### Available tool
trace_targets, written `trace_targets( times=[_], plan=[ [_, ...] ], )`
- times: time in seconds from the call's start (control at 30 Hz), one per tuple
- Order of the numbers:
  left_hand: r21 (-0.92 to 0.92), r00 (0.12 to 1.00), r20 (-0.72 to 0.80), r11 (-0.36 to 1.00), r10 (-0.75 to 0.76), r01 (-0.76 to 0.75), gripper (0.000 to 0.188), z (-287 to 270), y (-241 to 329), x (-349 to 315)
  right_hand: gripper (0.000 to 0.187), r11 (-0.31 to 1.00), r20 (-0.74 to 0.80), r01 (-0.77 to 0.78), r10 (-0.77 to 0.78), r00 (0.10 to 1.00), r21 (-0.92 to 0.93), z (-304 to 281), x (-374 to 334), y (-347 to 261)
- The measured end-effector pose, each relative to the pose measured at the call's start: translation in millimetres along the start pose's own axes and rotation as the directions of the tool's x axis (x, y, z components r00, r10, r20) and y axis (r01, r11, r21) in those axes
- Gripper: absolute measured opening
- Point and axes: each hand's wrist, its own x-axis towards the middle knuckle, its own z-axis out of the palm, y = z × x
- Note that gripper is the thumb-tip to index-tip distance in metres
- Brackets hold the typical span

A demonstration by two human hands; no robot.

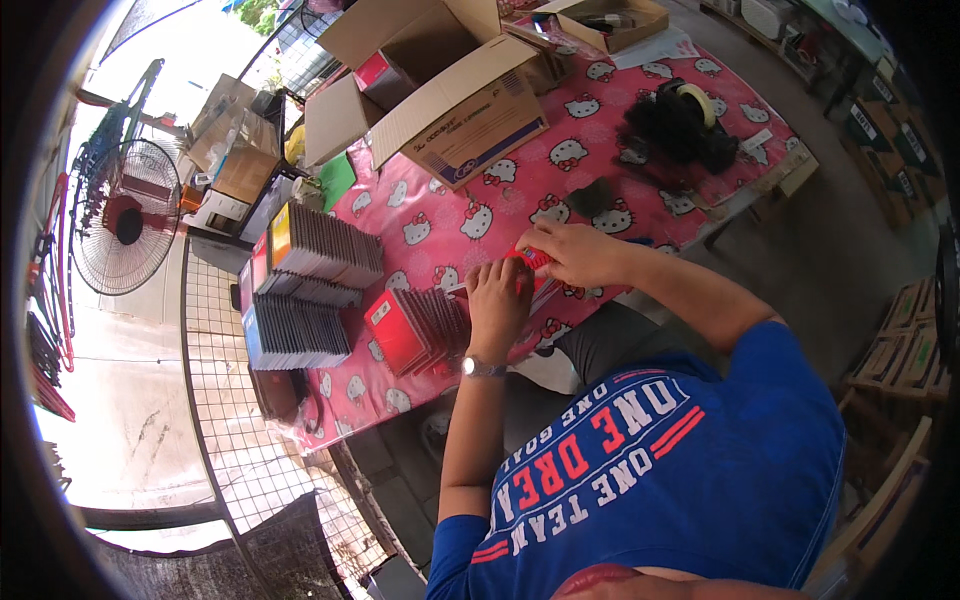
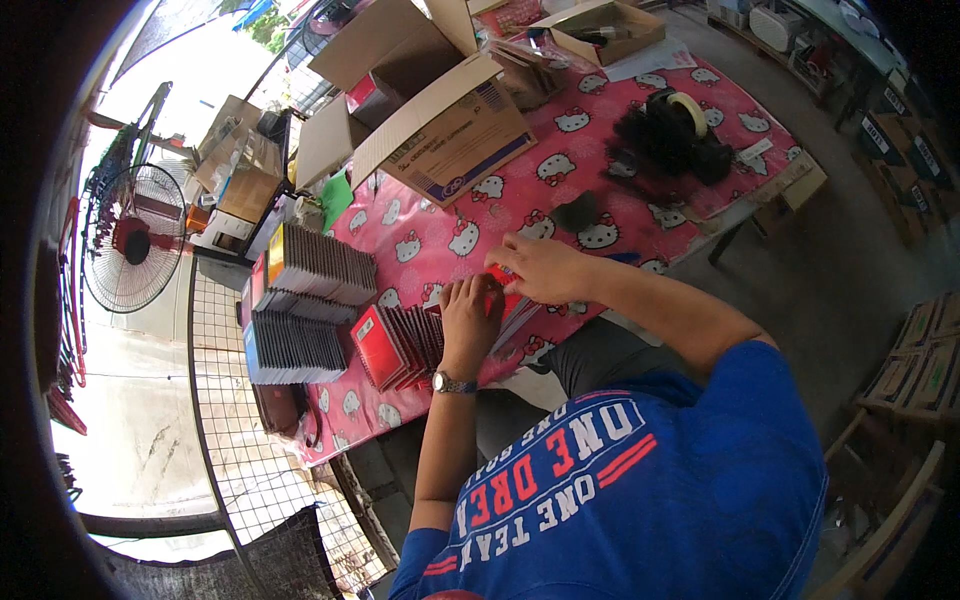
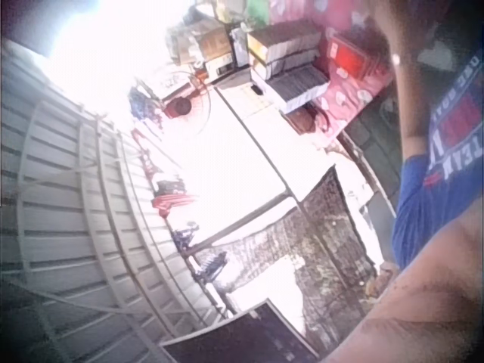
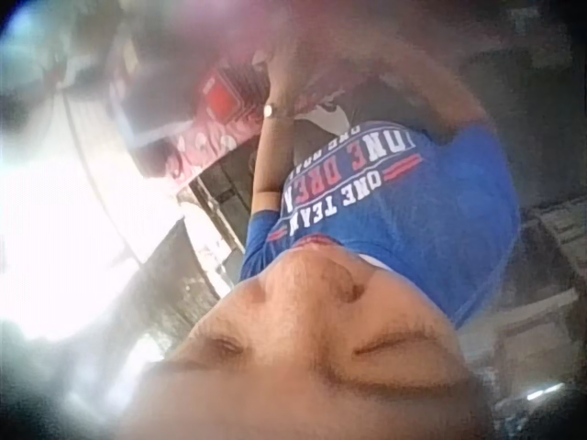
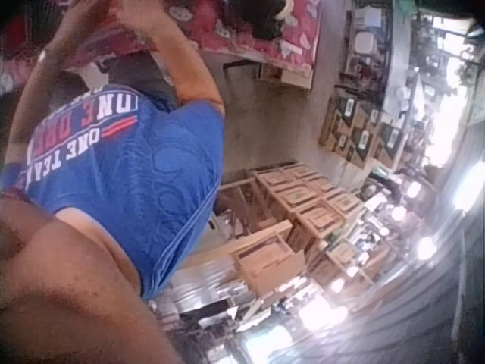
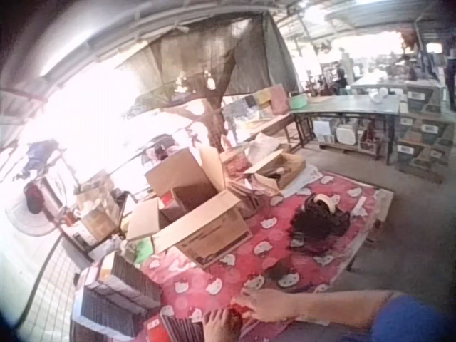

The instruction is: The person folds red-covered spiral notebooks by hand, pressing along the spine one at a time and placing them into a stack.

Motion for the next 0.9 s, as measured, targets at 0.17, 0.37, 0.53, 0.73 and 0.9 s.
trace_targets(
  times=[0.17,0.37,0.53,0.73,0.9],
  plan=[
    [-0.070,0.999,0.037,0.998,0.009,-0.007,0.017,-1,-4,3,0.035,0.917,-0.089,-0.399,0.397,0.913,0.001,0,35,104],
    [0.123,0.995,-0.079,0.990,-0.062,0.071,0.023,5,-3,-9,0.041,0.750,-0.237,-0.369,0.283,0.929,-0.549,2,32,160],
    [0.014,0.982,-0.038,0.982,-0.187,0.187,0.028,5,-11,-12,0.042,0.767,0.292,-0.264,0.105,0.951,0.585,-25,42,72],
    [-0.011,0.992,-0.016,0.992,-0.126,0.126,0.029,6,-7,-2,0.039,0.780,0.426,-0.259,-0.011,0.905,0.570,-30,40,72],
    [-0.056,0.989,0.011,0.988,-0.146,0.147,0.034,1,-5,1,0.041,0.771,0.438,-0.306,0.039,0.898,0.559,-29,46,69]
  ],
)
